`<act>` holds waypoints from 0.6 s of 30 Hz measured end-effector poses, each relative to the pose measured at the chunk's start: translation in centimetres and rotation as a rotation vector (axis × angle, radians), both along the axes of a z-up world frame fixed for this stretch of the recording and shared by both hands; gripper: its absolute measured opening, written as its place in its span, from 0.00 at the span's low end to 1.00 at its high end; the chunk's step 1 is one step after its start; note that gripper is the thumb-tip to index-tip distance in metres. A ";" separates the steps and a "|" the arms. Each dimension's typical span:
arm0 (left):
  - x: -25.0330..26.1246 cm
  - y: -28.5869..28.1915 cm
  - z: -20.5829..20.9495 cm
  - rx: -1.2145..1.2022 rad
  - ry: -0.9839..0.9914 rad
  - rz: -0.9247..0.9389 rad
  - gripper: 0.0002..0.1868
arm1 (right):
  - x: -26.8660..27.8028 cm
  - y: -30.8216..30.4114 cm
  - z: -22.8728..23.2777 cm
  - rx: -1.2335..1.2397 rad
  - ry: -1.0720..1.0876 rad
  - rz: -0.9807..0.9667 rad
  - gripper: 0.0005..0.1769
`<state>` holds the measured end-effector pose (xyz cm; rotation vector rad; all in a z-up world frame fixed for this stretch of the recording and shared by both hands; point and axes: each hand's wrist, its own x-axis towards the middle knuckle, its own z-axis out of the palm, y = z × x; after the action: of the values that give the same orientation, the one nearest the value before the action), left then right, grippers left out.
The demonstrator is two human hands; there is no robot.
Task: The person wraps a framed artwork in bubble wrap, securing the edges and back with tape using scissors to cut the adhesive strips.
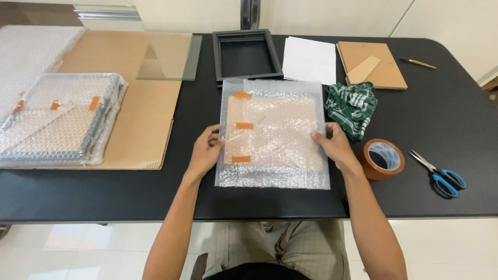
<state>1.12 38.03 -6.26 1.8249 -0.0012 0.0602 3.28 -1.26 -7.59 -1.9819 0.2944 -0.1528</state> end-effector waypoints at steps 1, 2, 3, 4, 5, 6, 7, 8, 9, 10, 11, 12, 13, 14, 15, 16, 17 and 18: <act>0.2 0.2 0.3 -0.001 0.001 -0.001 0.26 | -0.4 0.1 1.0 -0.001 0.001 -0.001 0.29; 0.6 0.4 0.7 -0.054 -0.067 -0.038 0.29 | -0.6 0.2 2.2 0.091 -0.033 0.033 0.29; 1.0 0.6 1.1 -0.107 -0.134 -0.076 0.32 | -0.9 0.3 3.3 0.183 -0.068 0.066 0.30; 1.3 0.7 1.6 -0.107 -0.137 -0.075 0.32 | -1.0 0.6 4.4 0.183 -0.070 0.067 0.30; 1.6 0.8 2.0 -0.112 -0.200 -0.088 0.32 | -1.1 0.8 5.4 0.204 -0.134 0.086 0.29; 2.0 0.9 2.5 -0.118 -0.265 -0.101 0.32 | -1.2 1.1 6.6 0.225 -0.199 0.106 0.28; 2.1 0.8 2.9 -0.118 -0.269 -0.100 0.32 | -0.9 1.0 7.0 0.224 -0.203 0.107 0.28; 2.2 0.6 3.4 -0.094 -0.349 -0.082 0.32 | -0.7 0.9 7.4 0.196 -0.298 0.134 0.28; 2.4 0.4 3.8 -0.070 -0.429 -0.063 0.32 | -0.6 0.8 7.8 0.167 -0.394 0.161 0.29; 2.3 0.1 4.3 -0.070 -0.433 -0.064 0.32 | -0.5 0.9 8.1 0.167 -0.399 0.160 0.29; 2.3 -0.1 4.8 -0.042 -0.493 -0.054 0.33 | -0.4 0.9 8.3 0.117 -0.472 0.163 0.24; 2.3 -0.3 5.3 -0.014 -0.554 -0.042 0.34 | -0.2 0.9 8.5 0.066 -0.545 0.166 0.20; 3.2 0.0 4.1 -0.014 -0.559 -0.042 0.34 | -0.1 0.9 8.7 0.066 -0.550 0.166 0.20; 4.1 0.4 2.9 0.063 -0.625 -0.011 0.27 | -0.1 0.7 8.7 0.018 -0.612 0.193 0.19; 5.0 0.7 1.7 0.139 -0.691 0.021 0.23 | 0.0 0.6 8.7 -0.031 -0.672 0.219 0.19; 4.3 0.6 3.0 0.139 -0.692 0.020 0.23 | -0.2 0.1 8.6 -0.032 -0.673 0.219 0.19; 3.6 0.4 4.3 0.180 -0.757 -0.006 0.19 | -0.4 -0.3 8.4 -0.202 -0.726 0.256 0.11; 2.8 0.2 5.5 0.220 -0.821 -0.033 0.17 | -0.6 -0.9 8.2 -0.374 -0.773 0.294 0.06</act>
<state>3.96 38.23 -0.71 1.8979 -0.6342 0.8049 2.72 -2.12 0.58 -2.1348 -0.5573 -0.8016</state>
